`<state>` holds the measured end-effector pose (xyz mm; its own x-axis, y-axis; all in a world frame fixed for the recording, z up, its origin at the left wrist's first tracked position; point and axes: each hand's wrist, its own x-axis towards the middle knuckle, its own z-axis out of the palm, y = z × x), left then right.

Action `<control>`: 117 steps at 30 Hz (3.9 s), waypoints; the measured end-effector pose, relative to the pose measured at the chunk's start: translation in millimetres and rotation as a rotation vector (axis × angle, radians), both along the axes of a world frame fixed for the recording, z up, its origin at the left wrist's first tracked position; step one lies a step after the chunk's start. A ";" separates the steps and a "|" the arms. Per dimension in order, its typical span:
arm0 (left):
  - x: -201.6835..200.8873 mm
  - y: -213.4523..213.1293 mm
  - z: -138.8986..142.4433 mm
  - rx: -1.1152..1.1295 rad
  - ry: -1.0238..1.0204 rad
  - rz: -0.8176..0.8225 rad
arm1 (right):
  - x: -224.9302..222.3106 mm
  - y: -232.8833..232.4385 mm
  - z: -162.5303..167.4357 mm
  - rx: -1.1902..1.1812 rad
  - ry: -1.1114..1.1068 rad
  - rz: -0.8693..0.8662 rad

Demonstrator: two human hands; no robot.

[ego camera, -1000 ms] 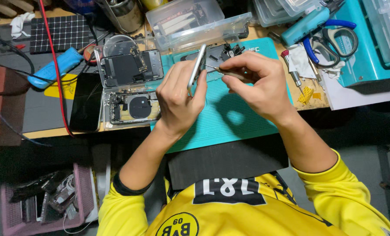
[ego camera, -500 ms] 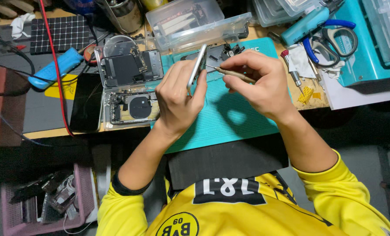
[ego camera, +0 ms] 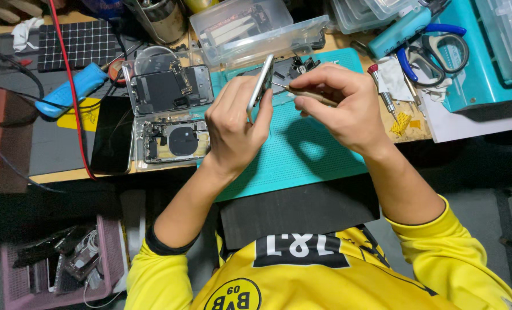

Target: The person disassembles a smartphone at a repair workbench. They hold the opened phone, use a screwdriver to remove screws from the frame, pry and lift internal components with a tool, and reposition the phone repeatedly to work on different edges while other phone parts and tools sit on the mat.

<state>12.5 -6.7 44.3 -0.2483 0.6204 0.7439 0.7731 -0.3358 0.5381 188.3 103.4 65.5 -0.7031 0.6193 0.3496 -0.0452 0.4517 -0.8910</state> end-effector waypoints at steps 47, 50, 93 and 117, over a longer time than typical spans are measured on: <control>-0.2 -0.6 -0.4 -0.003 -0.029 -0.001 | -1.7 1.3 -9.4 -0.293 -0.003 -0.009; 0.7 -0.5 -0.7 -0.001 -0.041 0.001 | -0.9 -0.2 -9.1 -0.211 0.018 -0.001; -0.5 0.2 -1.1 0.011 -0.066 0.013 | -3.1 1.1 -9.6 -0.382 0.002 -0.016; -16.5 10.6 -15.0 -0.081 -0.401 -0.082 | 8.5 6.6 -0.5 -0.194 0.006 0.014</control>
<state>-3.9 3.9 29.3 -0.4553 0.7031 0.5461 0.4693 -0.3317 0.8183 196.8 110.0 65.0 -0.7101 0.6659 0.2289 -0.0561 0.2705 -0.9611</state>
